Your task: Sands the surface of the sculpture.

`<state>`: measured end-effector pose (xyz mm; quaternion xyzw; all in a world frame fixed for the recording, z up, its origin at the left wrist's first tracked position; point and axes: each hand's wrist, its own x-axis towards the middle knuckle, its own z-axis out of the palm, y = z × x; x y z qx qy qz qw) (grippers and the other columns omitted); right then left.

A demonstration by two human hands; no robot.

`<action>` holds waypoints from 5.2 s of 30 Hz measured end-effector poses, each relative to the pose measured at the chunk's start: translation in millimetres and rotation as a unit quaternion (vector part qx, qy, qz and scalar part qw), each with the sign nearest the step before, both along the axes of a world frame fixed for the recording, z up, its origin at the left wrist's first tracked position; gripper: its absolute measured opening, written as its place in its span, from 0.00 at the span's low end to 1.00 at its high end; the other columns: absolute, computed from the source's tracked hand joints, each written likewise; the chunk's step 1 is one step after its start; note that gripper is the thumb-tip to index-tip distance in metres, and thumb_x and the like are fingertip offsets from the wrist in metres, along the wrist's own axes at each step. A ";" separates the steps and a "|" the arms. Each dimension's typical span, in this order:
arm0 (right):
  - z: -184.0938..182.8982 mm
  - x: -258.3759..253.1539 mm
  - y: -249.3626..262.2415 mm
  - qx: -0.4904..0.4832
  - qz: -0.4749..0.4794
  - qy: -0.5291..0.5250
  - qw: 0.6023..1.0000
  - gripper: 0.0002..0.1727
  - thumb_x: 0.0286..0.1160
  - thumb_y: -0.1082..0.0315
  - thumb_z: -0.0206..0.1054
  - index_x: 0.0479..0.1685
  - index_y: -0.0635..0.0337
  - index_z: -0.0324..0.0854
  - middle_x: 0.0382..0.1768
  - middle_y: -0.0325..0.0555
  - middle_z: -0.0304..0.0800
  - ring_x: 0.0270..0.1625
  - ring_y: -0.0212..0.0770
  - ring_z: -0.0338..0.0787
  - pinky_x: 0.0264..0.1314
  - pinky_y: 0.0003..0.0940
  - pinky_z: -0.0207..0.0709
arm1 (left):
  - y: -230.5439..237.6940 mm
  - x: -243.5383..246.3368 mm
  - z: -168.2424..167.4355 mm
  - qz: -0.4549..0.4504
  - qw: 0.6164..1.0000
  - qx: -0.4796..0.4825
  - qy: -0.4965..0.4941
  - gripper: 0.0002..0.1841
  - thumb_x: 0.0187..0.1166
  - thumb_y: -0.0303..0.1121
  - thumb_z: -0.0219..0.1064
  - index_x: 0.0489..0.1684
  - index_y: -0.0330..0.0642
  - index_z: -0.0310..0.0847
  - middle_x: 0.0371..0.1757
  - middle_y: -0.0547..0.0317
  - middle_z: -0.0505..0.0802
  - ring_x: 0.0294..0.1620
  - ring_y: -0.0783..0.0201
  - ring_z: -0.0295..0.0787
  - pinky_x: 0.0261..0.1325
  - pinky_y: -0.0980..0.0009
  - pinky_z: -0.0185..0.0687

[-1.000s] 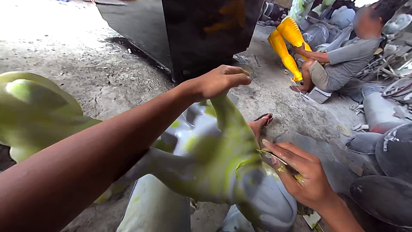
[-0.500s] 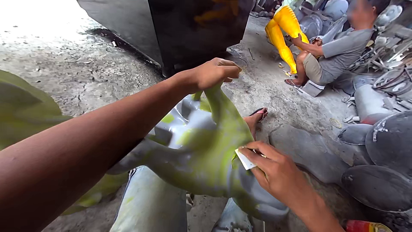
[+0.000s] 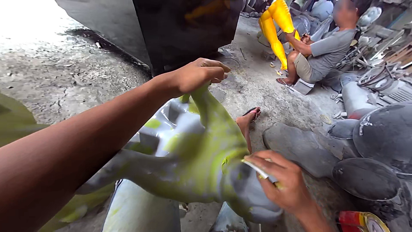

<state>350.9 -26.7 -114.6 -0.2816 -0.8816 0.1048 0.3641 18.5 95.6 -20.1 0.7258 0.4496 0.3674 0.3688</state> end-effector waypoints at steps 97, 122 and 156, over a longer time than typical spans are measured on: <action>-15.6 -18.9 19.1 0.210 0.073 -0.179 0.958 0.18 0.79 0.72 0.65 0.63 0.45 0.91 0.59 0.38 0.95 0.67 0.40 0.90 0.70 0.37 0.86 | 60.2 19.2 -20.1 0.041 0.992 -0.113 0.032 0.24 0.91 0.45 0.47 0.70 0.42 0.82 0.69 0.53 0.89 0.67 0.62 0.86 0.66 0.60 0.80; 9.7 -22.6 67.3 0.148 0.194 -0.136 0.960 0.17 0.73 0.73 0.67 0.56 0.50 0.94 0.58 0.43 0.94 0.67 0.41 0.90 0.73 0.40 0.85 | 80.2 25.4 -28.6 0.042 0.987 -0.144 0.052 0.24 0.91 0.46 0.46 0.67 0.41 0.83 0.67 0.52 0.89 0.62 0.64 0.86 0.61 0.61 0.79; -13.6 2.1 46.6 0.155 0.116 -0.187 0.963 0.17 0.80 0.67 0.65 0.63 0.46 0.92 0.56 0.39 0.94 0.64 0.36 0.91 0.63 0.31 0.87 | 60.9 18.5 -20.7 0.027 0.994 -0.101 0.042 0.24 0.91 0.44 0.45 0.71 0.42 0.82 0.68 0.53 0.89 0.66 0.64 0.86 0.66 0.61 0.80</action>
